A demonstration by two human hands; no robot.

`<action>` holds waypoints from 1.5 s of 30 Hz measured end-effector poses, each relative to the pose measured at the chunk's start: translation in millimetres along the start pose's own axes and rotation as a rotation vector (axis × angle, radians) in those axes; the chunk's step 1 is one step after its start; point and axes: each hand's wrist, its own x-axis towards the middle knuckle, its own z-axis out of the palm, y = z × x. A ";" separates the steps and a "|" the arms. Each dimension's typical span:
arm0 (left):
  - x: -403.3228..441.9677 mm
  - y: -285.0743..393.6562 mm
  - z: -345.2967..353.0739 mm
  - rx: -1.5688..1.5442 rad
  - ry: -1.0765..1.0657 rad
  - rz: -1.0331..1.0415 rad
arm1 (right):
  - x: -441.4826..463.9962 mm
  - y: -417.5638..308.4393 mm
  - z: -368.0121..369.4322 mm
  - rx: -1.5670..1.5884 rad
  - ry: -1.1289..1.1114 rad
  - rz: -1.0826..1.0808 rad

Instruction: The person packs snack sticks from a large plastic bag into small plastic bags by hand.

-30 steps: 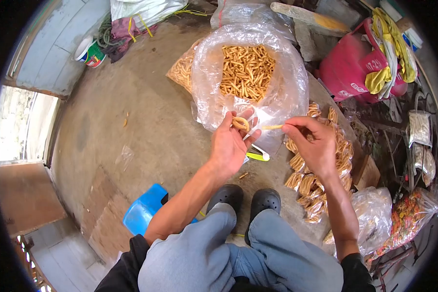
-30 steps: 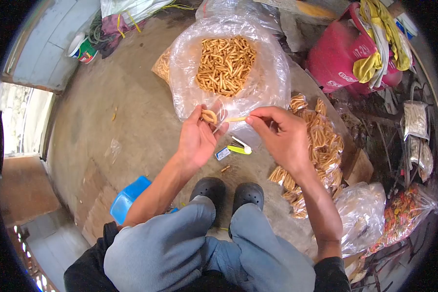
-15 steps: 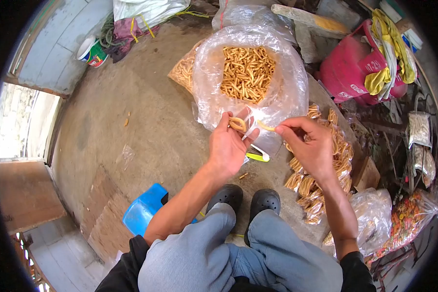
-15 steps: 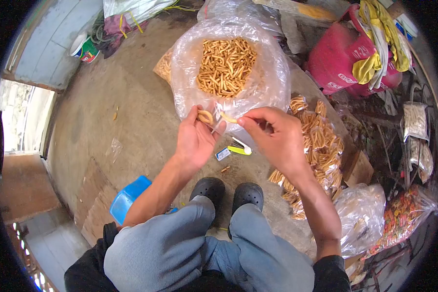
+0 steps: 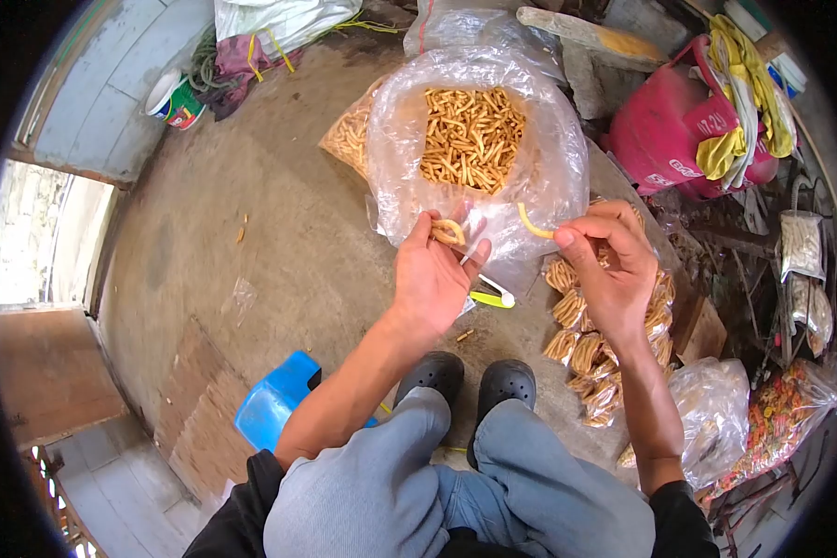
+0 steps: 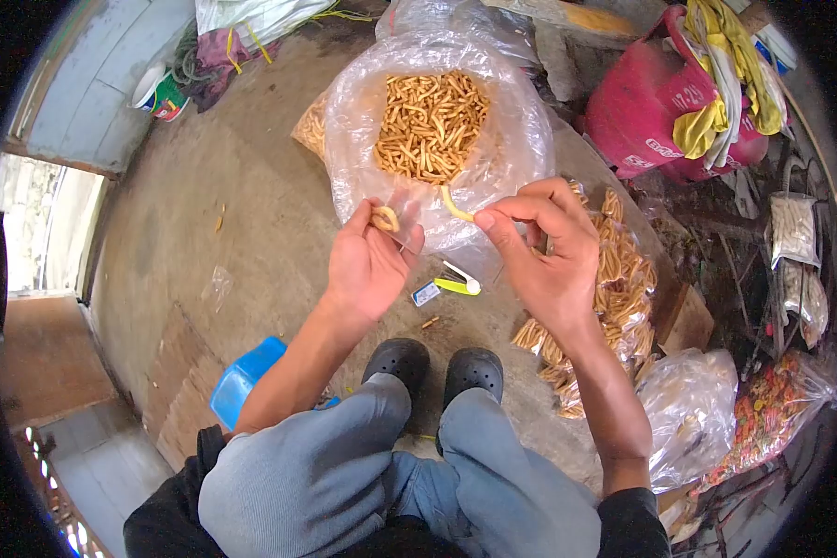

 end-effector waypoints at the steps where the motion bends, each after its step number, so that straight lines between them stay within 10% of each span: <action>1: 0.2 1.0 0.4 -0.010 -0.016 -0.008 | 0.3 -1.5 -1.8 -0.034 -0.033 -0.001; 33: -9.0 -26.4 4.5 0.232 -0.275 0.005 | -7.5 24.2 28.4 0.022 -0.267 0.035; 45: 24.9 -10.5 -38.7 0.263 0.006 -0.123 | 7.3 24.8 12.2 -0.028 -0.504 -0.045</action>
